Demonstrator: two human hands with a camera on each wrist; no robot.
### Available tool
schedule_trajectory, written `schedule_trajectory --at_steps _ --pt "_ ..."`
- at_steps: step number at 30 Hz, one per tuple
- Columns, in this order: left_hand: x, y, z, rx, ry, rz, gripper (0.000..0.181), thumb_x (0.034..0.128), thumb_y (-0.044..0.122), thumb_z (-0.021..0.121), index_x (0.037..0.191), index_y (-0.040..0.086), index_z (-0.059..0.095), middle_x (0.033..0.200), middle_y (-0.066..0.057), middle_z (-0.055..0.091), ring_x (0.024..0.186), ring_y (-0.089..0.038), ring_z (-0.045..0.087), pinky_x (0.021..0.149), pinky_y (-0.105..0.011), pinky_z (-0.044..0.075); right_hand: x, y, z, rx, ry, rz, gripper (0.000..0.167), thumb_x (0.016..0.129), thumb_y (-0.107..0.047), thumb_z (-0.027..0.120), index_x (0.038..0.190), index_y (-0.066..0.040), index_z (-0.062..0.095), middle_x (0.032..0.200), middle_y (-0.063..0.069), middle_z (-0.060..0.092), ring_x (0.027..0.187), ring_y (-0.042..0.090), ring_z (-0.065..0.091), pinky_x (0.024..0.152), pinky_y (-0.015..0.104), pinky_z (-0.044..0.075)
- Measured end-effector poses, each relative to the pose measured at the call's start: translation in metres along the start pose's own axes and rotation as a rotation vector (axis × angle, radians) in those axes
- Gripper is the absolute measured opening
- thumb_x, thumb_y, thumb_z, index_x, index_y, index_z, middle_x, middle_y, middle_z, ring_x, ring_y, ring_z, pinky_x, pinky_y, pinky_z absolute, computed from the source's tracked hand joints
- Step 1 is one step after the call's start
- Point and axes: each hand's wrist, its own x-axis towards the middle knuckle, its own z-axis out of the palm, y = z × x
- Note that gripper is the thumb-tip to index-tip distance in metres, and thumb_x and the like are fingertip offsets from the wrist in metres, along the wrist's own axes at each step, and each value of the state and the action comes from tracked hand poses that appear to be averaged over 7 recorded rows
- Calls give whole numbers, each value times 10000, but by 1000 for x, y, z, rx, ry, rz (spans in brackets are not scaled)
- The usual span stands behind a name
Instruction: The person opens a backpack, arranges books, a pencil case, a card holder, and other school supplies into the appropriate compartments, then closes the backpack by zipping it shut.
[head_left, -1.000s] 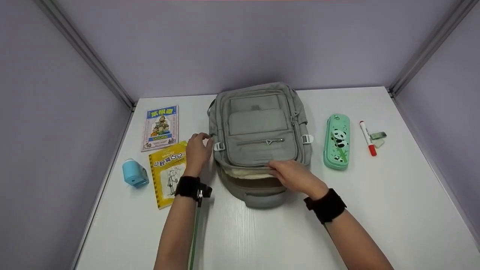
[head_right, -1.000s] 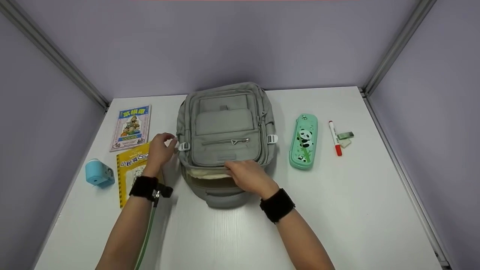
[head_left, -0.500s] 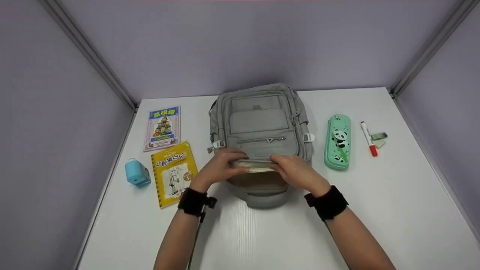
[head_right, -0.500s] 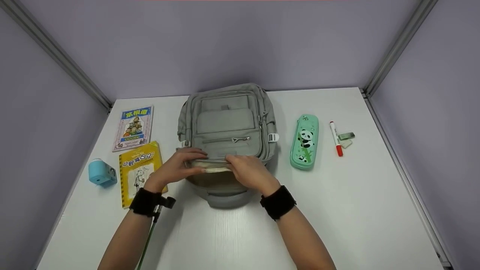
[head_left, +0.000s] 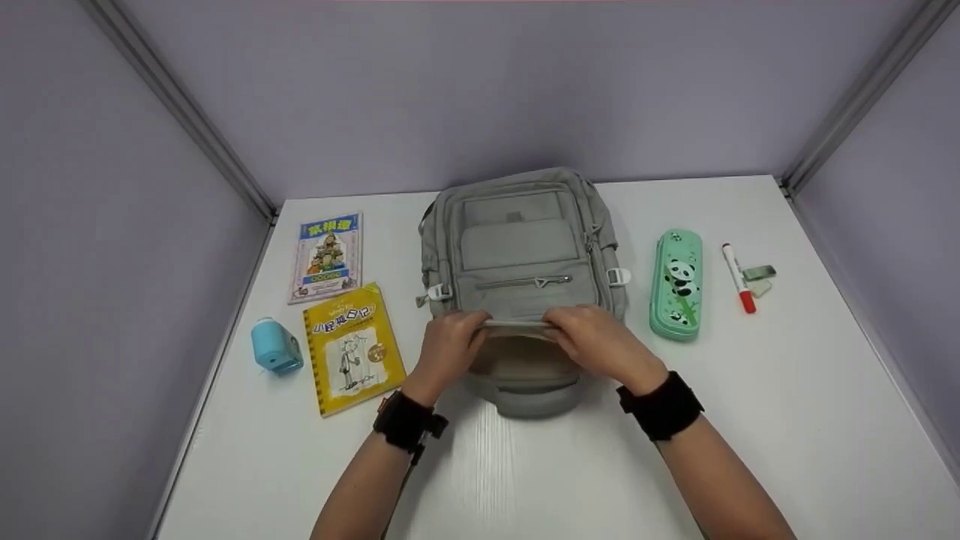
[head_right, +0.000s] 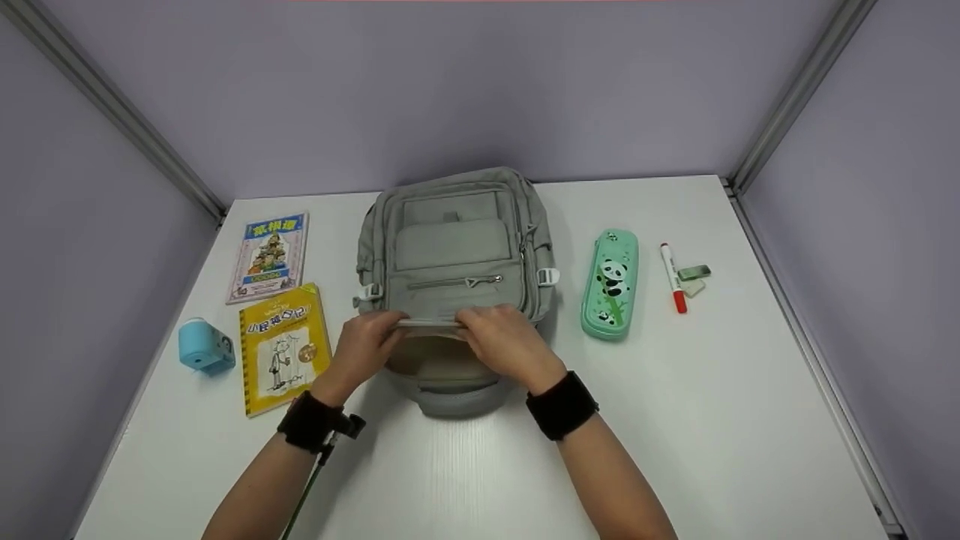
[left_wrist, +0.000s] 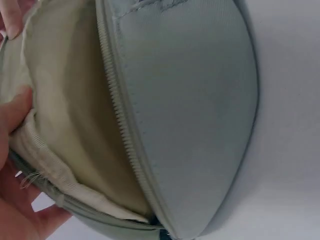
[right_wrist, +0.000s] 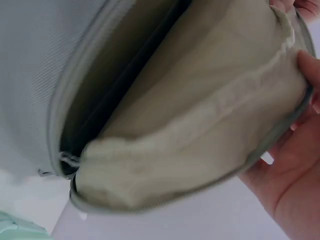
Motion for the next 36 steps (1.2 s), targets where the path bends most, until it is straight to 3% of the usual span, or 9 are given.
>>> schedule_trajectory --at_steps 3,6,11,16,22,25,29,32,36 --pt "1 -2 -2 10 87 -36 79 905 137 713 966 86 718 811 -50 717 664 -205 660 540 -371 505 -3 11 -1 -20 14 -5 279 940 -269 690 1156 -98 644 1059 43 670 1012 235 630 981 498 416" --pt "5 -4 -7 -10 162 -41 77 914 101 687 981 70 709 797 -58 710 629 -193 648 503 -357 483 -7 23 -5 19 25 43 475 901 -348 727 1289 -102 606 1235 84 627 1184 278 555 1050 517 338" --pt "16 -6 -17 -40 251 -15 68 900 44 677 964 43 701 744 -58 687 565 -162 610 482 -336 471 -6 43 -10 157 67 96 596 847 -359 783 1341 -91 583 1311 76 596 1218 276 536 1027 452 388" --pt "37 -8 -30 -30 286 -2 69 886 31 670 951 30 695 750 -67 688 583 -176 619 511 -359 492 -1 51 -17 255 88 119 634 846 -397 771 1368 -100 569 1346 67 576 1235 258 526 1018 437 405" --pt "61 -17 -42 -44 325 -53 82 904 20 653 970 10 700 788 -101 699 611 -213 630 555 -390 507 8 49 -22 319 171 91 687 935 -322 689 1520 -151 372 1384 101 552 1289 284 487 1025 499 385" --pt "71 -21 -45 -68 335 -92 101 906 2 631 976 0 704 814 -116 704 632 -231 627 587 -409 511 16 49 -22 277 258 11 665 972 -202 644 1546 -179 309 1370 133 559 1271 289 508 995 498 415" --pt "83 -26 -48 -88 334 -138 116 907 -14 597 966 2 696 795 -121 691 627 -238 591 598 -428 493 28 50 -23 144 321 -131 625 966 -97 633 1522 -192 362 1335 126 564 1180 272 565 925 456 466" --pt "90 -28 -51 -101 329 -163 114 908 -20 584 958 3 684 756 -117 658 609 -227 534 585 -432 463 35 51 -26 48 295 -195 589 983 -85 603 1511 -235 390 1288 123 547 1053 256 596 847 426 497" --pt "98 -30 -53 -106 323 -187 86 922 -7 584 922 7 668 690 -102 597 587 -193 448 553 -387 400 43 51 -33 10 215 -198 554 1016 -111 548 1513 -294 387 1286 166 507 960 271 618 760 415 525"
